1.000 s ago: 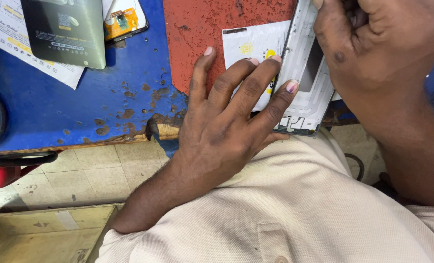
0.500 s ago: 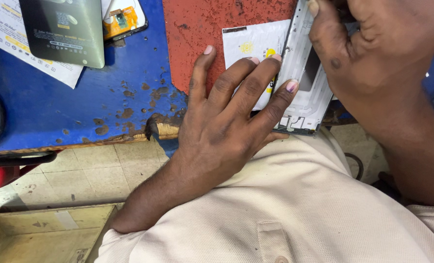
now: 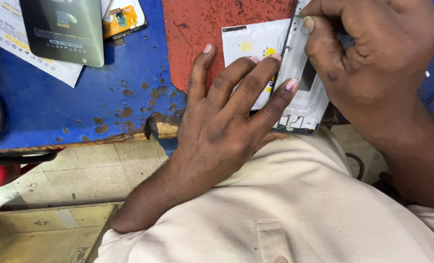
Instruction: The person cleans the interior of a disassembled smartphone chassis with a purple toothbrush, then uses fingers to peel off and reposition small adhesive strips and a metal bracket inside the frame. The person repeatedly wipes the interior surfaces and adjusts the components by hand.
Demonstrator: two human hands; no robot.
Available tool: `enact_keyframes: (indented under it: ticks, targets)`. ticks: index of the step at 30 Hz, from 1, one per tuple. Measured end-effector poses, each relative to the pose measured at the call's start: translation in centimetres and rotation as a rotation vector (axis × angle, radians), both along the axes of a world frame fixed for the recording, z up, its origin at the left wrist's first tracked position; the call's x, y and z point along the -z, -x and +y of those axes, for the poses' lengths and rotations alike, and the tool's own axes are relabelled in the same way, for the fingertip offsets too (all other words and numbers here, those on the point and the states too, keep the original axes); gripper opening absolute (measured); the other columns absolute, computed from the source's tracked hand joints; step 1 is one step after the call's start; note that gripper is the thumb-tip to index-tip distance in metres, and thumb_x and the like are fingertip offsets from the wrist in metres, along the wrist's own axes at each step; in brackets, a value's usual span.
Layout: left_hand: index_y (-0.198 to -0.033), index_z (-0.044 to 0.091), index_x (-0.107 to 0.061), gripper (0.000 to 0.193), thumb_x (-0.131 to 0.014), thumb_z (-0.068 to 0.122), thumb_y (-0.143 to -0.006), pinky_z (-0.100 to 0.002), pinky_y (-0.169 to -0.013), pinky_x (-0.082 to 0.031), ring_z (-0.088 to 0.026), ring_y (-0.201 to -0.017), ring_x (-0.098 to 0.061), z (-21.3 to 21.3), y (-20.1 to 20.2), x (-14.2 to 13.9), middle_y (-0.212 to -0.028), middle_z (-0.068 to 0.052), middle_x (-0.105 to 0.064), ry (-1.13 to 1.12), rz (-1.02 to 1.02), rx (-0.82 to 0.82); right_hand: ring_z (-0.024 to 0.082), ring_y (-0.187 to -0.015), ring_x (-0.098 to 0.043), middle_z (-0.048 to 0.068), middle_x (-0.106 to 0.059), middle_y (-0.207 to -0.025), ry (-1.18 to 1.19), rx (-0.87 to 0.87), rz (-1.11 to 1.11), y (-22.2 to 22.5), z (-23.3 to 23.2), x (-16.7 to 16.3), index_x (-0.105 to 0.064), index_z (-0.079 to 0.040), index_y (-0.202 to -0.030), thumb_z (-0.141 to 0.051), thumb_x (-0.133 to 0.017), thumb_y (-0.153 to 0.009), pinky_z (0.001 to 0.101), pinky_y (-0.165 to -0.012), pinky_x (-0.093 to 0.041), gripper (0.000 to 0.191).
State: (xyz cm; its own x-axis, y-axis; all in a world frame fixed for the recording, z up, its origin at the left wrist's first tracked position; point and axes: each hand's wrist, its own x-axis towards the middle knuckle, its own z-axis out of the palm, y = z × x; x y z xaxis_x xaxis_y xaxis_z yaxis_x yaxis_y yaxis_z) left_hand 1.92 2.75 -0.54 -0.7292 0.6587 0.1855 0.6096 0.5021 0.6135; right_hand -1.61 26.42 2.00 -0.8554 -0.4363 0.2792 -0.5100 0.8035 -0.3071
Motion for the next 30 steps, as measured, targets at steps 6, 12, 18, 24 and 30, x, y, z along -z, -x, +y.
enact_keyframes:
  ticks: [6, 12, 18, 24, 30]
  targets:
    - [-0.146, 0.015, -0.060, 0.077, -0.084, 0.053, -0.084, -0.072, -0.127, -0.023, -0.030, -0.141, -0.047, 0.02, 0.04, -0.18, -0.154, -0.010, -0.047, -0.001, 0.000, -0.006, 0.019, -0.068, -0.061, 0.012, -0.067, -0.084, 0.044, 0.025, -0.004, 0.22, -0.03, 0.21, -0.070, 0.007, -0.102, 0.015, -0.068, -0.099, 0.0278, -0.061, -0.044, 0.009]
    - [-0.147, 0.014, -0.060, 0.075, -0.084, 0.053, -0.087, -0.072, -0.127, -0.023, -0.030, -0.141, -0.047, 0.01, 0.01, -0.22, -0.153, -0.011, -0.047, 0.003, -0.001, -0.004, 0.019, -0.068, -0.061, 0.012, -0.067, -0.085, 0.049, 0.023, -0.008, 0.09, -0.04, 0.21, -0.070, 0.007, -0.103, 0.015, -0.068, -0.100, 0.0279, -0.061, -0.044, 0.009]
    - [-0.146, 0.015, -0.060, 0.075, -0.084, 0.054, -0.086, -0.072, -0.126, -0.022, -0.030, -0.140, -0.047, 0.03, 0.09, -0.20, -0.153, -0.011, -0.047, -0.004, -0.001, -0.006, 0.019, -0.069, -0.061, 0.012, -0.067, -0.086, 0.056, 0.027, -0.010, -0.02, -0.08, 0.04, -0.070, 0.007, -0.103, 0.015, -0.068, -0.100, 0.0280, -0.062, -0.044, 0.009]
    - [-0.146, 0.014, -0.061, 0.076, -0.085, 0.052, -0.085, -0.072, -0.126, -0.022, -0.031, -0.140, -0.047, -0.09, 0.13, -0.34, -0.154, -0.011, -0.047, 0.002, -0.007, 0.000, 0.019, -0.069, -0.061, 0.013, -0.067, -0.086, 0.067, 0.034, -0.013, -0.03, -0.01, 0.14, -0.070, 0.007, -0.103, 0.015, -0.068, -0.100, 0.0280, -0.062, -0.044, 0.009]
    - [-0.145, 0.015, -0.061, 0.076, -0.085, 0.053, -0.085, -0.072, -0.127, -0.022, -0.030, -0.140, -0.047, 0.05, 0.08, -0.29, -0.153, -0.010, -0.047, 0.005, -0.007, -0.009, 0.019, -0.069, -0.061, 0.013, -0.067, -0.087, 0.069, 0.035, -0.016, 0.03, 0.05, 0.25, -0.069, 0.007, -0.104, 0.015, -0.068, -0.101, 0.0281, -0.062, -0.044, 0.009]
